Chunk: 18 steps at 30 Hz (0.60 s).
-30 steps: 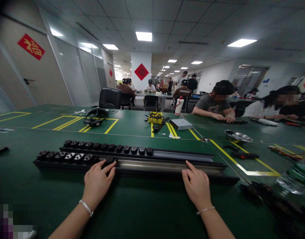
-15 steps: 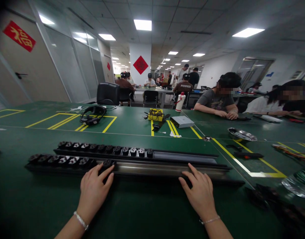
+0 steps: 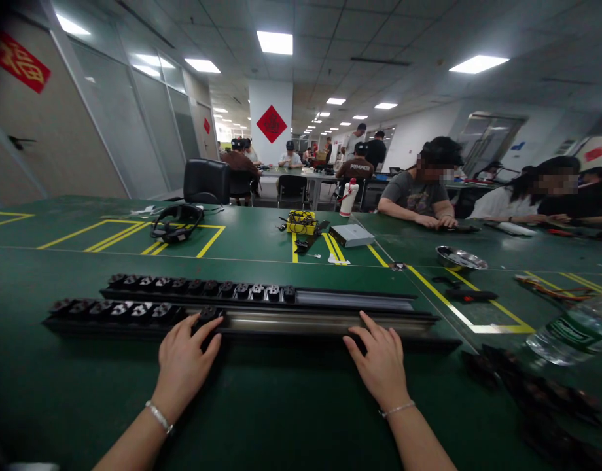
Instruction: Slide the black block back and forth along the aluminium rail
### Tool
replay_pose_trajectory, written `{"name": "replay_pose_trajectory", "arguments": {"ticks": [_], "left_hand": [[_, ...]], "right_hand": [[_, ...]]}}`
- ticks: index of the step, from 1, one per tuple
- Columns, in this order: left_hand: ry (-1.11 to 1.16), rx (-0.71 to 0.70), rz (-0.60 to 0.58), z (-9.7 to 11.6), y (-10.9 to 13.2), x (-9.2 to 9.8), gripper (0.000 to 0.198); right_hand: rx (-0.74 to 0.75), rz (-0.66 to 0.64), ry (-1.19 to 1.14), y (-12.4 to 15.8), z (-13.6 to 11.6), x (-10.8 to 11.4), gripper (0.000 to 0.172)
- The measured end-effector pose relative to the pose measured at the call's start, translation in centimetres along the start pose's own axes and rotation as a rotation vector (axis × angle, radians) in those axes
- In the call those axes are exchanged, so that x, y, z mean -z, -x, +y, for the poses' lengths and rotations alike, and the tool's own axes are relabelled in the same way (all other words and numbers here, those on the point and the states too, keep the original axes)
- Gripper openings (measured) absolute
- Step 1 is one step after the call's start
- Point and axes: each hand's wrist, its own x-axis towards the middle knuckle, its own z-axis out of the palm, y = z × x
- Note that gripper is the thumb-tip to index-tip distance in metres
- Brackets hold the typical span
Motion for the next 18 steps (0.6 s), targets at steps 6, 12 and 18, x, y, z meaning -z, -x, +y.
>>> {"name": "replay_pose_trajectory", "arguments": {"ticks": [6,12,18], "left_hand": [[0.012,0.005,-0.013,-0.06,-0.15,-0.08,0.031],[-0.004,0.005,-0.014,-0.09,-0.16,-0.10,0.031],[-0.083,-0.110,-0.003,-0.15,-0.02,-0.26,0.037]], "right_hand": [[-0.011,-0.017,0.000,0.01,0.06,-0.13,0.040],[-0.002,-0.005,-0.004,0.05,-0.08,-0.08,0.040],[0.000,-0.008,-0.006,0.00,-0.05,-0.11,0.041]]}}
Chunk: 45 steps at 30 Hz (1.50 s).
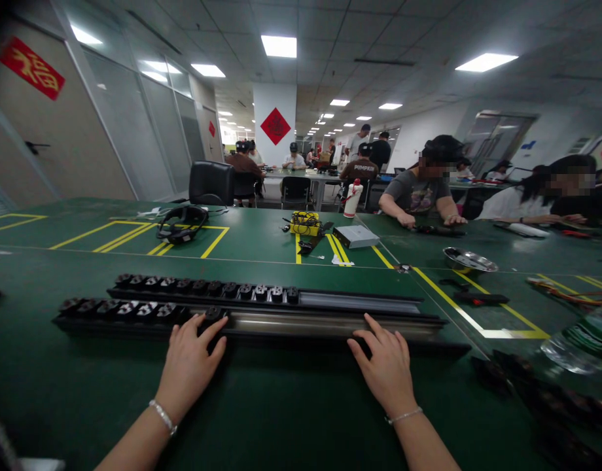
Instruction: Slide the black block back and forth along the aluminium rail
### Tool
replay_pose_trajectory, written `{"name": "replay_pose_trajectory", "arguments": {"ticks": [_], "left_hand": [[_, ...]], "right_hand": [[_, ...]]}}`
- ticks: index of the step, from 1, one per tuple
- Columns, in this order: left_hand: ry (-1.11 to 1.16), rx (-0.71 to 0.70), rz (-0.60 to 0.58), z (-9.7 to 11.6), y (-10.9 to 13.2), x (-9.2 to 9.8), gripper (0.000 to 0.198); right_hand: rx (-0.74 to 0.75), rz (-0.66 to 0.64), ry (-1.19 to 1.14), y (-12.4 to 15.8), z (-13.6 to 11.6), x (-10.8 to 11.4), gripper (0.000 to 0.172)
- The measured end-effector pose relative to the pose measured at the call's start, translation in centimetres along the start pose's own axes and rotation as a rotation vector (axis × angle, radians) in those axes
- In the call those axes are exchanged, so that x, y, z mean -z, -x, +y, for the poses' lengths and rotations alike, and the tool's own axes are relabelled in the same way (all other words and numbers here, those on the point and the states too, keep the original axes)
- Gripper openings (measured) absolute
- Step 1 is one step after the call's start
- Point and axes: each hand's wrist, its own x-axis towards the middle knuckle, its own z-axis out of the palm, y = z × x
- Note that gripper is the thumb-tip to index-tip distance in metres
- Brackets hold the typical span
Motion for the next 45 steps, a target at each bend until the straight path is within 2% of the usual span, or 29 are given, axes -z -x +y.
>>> {"name": "replay_pose_trajectory", "arguments": {"ticks": [4,9,32,45], "left_hand": [[-0.054,-0.069,0.018,0.3,0.3,-0.1,0.044],[-0.074,-0.059,0.023,0.7,0.6,-0.4,0.049],[-0.031,-0.056,0.054,0.4,0.1,-0.3,0.042],[-0.027,-0.043,0.032,0.6,0.2,-0.4,0.044]], "right_hand": [[0.005,0.000,-0.001,-0.1,0.1,-0.1,0.041],[0.000,-0.010,-0.002,0.0,0.3,-0.2,0.041],[0.009,0.000,0.003,0.0,0.2,-0.2,0.038],[0.057,-0.010,0.082,0.4,-1.3,0.0,0.048]]}}
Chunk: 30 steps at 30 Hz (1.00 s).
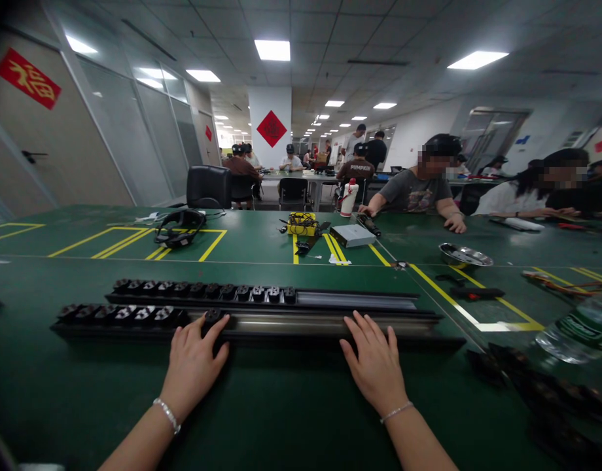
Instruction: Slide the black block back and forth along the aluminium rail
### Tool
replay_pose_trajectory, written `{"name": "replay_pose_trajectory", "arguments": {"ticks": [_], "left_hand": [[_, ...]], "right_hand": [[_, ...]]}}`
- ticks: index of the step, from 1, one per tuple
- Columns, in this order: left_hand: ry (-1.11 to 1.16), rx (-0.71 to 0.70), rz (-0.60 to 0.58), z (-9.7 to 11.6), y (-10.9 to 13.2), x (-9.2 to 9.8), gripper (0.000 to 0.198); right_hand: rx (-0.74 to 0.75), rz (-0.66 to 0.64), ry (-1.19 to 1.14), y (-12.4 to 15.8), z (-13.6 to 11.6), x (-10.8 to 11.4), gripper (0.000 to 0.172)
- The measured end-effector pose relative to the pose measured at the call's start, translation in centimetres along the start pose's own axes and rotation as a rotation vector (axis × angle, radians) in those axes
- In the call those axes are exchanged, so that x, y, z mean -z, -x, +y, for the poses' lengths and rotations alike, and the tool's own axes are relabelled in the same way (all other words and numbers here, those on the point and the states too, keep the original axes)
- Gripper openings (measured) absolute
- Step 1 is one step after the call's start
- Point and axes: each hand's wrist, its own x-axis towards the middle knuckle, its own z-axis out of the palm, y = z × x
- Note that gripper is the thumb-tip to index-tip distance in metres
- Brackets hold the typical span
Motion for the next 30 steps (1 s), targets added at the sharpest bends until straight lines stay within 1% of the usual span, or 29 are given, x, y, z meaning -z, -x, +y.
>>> {"name": "replay_pose_trajectory", "arguments": {"ticks": [6,15,19,23,25,28,30], "left_hand": [[-0.014,0.006,-0.017,0.2,-0.1,0.1,0.044],[-0.013,0.003,-0.008,0.3,-0.1,0.4,0.043],[-0.020,0.005,-0.019,0.3,-0.1,0.5,0.043],[-0.015,0.005,-0.025,0.5,-0.1,0.4,0.044],[-0.011,-0.001,-0.030,0.6,0.0,0.4,0.045],[-0.010,-0.014,-0.029,0.7,0.0,0.5,0.045],[-0.004,-0.019,-0.029,0.7,0.0,0.4,0.045]], "right_hand": [[0.038,0.000,0.023,0.0,-0.8,-0.1,0.046],[0.022,-0.018,0.020,-0.1,-0.9,-0.1,0.043],[-0.033,-0.073,0.000,-0.3,-1.5,0.7,0.044],[-0.120,-0.126,-0.018,-1.1,-2.9,1.3,0.049],[-0.151,-0.117,-0.016,-1.4,-3.7,1.3,0.051],[-0.171,-0.025,-0.008,-1.5,-4.4,0.8,0.049],[-0.142,0.034,-0.020,-1.4,-4.5,0.3,0.045]]}}
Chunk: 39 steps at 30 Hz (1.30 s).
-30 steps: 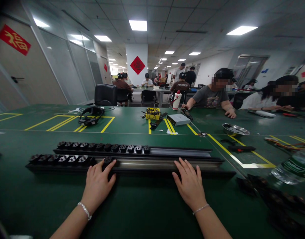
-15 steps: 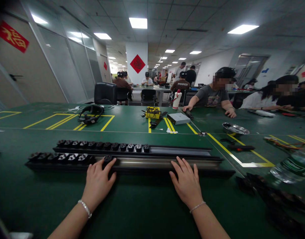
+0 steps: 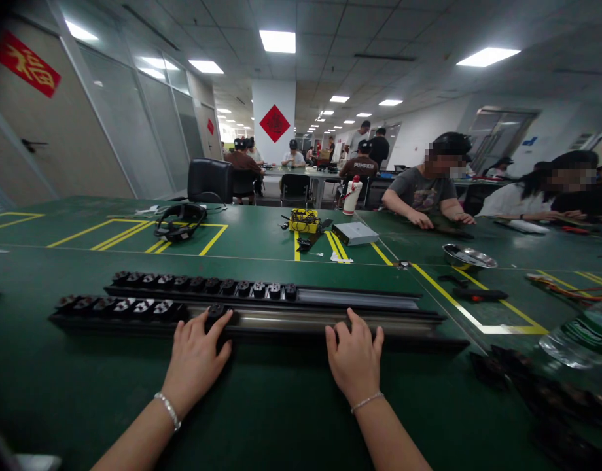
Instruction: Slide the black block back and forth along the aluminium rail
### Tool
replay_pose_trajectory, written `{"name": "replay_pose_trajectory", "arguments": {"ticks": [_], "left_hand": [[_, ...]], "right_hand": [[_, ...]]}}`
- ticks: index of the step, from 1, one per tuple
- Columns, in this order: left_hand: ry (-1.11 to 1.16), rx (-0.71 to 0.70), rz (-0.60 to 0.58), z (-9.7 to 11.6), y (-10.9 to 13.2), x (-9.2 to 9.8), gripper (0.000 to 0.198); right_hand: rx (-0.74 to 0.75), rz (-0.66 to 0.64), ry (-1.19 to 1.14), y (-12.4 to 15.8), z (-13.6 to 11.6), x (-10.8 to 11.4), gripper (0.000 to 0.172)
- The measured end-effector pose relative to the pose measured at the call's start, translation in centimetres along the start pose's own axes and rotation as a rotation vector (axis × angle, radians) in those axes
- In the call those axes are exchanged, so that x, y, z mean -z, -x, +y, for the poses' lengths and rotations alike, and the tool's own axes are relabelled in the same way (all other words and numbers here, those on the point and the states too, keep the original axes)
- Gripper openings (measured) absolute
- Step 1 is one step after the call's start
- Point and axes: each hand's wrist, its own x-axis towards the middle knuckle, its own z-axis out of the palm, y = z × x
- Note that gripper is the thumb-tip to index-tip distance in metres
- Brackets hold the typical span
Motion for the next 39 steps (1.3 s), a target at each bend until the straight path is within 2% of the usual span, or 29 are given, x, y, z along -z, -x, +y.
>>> {"name": "replay_pose_trajectory", "arguments": {"ticks": [3,12,39], "left_hand": [[0.009,0.002,-0.004,-0.06,0.00,-0.12,0.045],[-0.032,0.004,0.012,0.04,0.04,-0.11,0.046],[0.028,0.013,-0.011,0.09,-0.08,0.05,0.045]], "right_hand": [[0.090,0.025,-0.049,0.12,0.29,-0.32,0.040],[0.253,-0.012,-0.088,0.14,-0.13,-0.23,0.033],[0.244,-0.022,-0.092,0.13,-0.17,-0.25,0.035]]}}
